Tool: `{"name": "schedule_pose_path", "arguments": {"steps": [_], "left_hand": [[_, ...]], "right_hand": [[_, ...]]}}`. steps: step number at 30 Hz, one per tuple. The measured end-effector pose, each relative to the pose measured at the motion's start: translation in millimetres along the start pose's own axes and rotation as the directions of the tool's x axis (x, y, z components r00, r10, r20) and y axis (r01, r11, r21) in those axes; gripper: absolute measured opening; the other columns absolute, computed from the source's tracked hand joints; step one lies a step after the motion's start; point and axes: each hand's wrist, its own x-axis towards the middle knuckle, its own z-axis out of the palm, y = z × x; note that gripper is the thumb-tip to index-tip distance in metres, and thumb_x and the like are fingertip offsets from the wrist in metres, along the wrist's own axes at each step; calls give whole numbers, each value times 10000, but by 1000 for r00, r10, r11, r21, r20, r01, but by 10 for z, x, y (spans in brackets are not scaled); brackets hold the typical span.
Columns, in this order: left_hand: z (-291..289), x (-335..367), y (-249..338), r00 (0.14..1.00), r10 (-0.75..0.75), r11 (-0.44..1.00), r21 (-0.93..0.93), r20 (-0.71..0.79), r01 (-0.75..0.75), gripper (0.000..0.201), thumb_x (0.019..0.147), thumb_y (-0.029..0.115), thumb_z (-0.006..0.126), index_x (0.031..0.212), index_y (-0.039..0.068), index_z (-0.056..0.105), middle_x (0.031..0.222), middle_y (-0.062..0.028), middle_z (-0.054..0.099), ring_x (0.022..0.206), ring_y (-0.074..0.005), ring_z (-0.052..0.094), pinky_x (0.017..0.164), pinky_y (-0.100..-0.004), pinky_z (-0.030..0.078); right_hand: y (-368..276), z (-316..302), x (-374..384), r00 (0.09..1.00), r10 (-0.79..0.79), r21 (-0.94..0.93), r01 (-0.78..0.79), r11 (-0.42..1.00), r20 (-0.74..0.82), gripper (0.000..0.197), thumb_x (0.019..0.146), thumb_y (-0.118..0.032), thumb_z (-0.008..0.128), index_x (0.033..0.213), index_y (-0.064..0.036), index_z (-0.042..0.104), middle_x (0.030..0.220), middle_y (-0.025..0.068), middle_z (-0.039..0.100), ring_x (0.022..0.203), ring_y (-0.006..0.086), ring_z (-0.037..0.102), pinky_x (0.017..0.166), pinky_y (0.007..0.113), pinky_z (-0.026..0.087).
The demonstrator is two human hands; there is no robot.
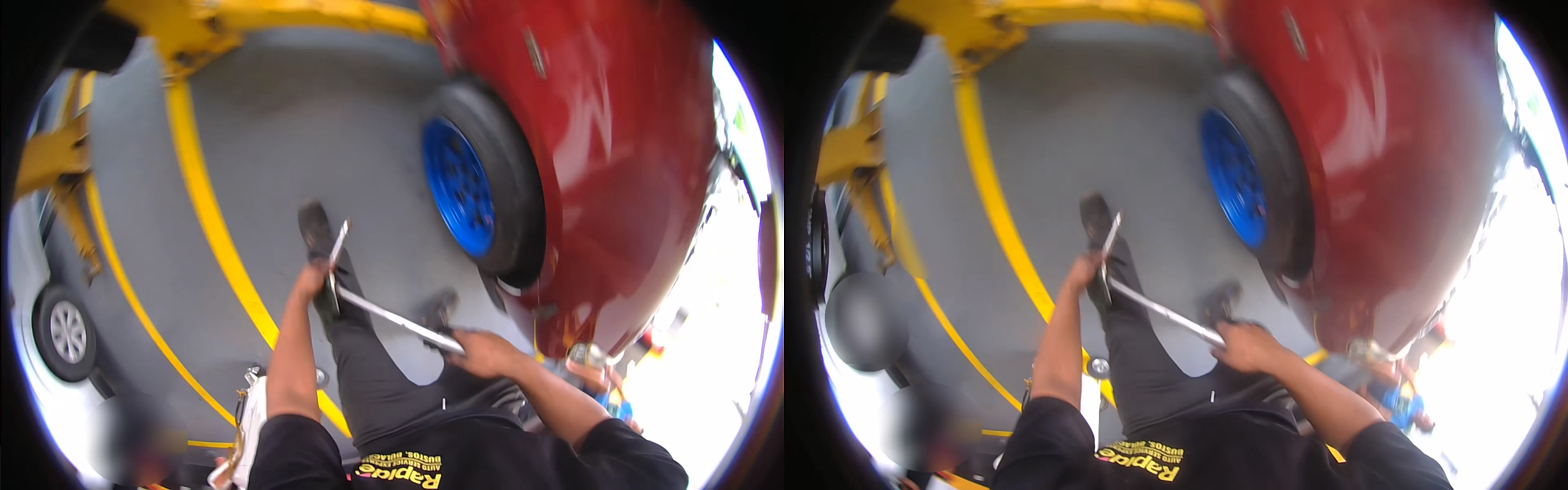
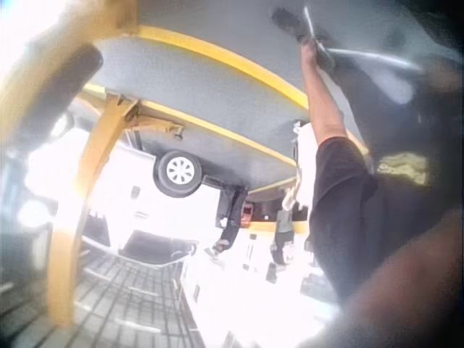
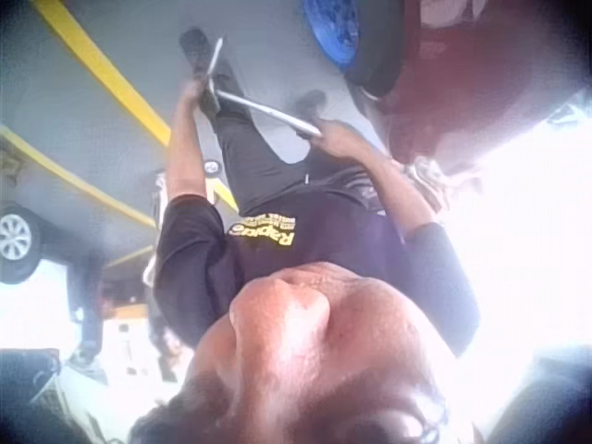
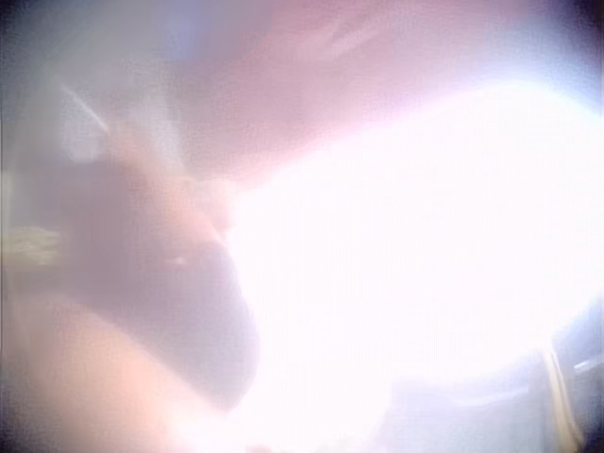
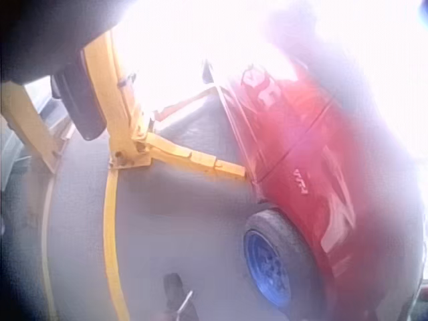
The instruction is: The person works on a red car with the hood open, using a wrench to tighten bolts on the engine and then moves to the wheel to tighten lug nuts. The person retrieves tools from a toolbox and uses a rag to wipe the wrench during the process.
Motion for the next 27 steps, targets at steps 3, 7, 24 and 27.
{"name": "schedule_pose_path", "arguments": {"steps": [3, 7, 24, 27], "left_hand": [[-725, -1471, -153, 897, -360, 454, -791, 258, 410, 394, 1026, 452, 625, 1003, 67, 705, 824, -36, 675, 800, -184, 659, 766, -348, 539], [-1621, -3017, -166, 935, -170, -61, -951, 310, 304, 426, 1007, 420, 656, 1166, 24, 649, 923, -83, 687, 856, -217, 697, 823, -371, 589], [-4492, -3940, -13, 593, -785, 50, -972, -181, -231, 255, 986, 324, 711, 1020, 71, 702, 805, -79, 663, 671, -252, 668, 656, -410, 573], [-4832, -3690, -256, 583, -812, -168, -958, 1, -232, 291, 992, 348, 692, 1026, 59, 706, 782, -78, 670, 731, -233, 685, 688, -402, 558]], "right_hand": [[-584, -387, -433, 982, -36, -217, 77, 973, 184, 557, 916, -394, 680, 1345, -53, 582, 1143, 255, 710, 1093, 440, 664, 937, 531, 511], [-1810, -925, -476, 943, -30, -390, 166, 906, 332, 592, 860, -451, 753, 1322, -93, 656, 1152, 206, 728, 1128, 402, 669, 939, 501, 519], [-8678, -1924, -272, 752, -327, -807, 587, -63, 572, 452, 898, -485, 702, 1097, -82, 754, 1021, 144, 766, 1001, 373, 716, 841, 496, 562], [-10073, -1512, -211, 654, -335, -734, 579, -355, 678, 322, 894, -399, 684, 986, -110, 794, 980, 88, 778, 959, 313, 739, 791, 479, 574]]}}
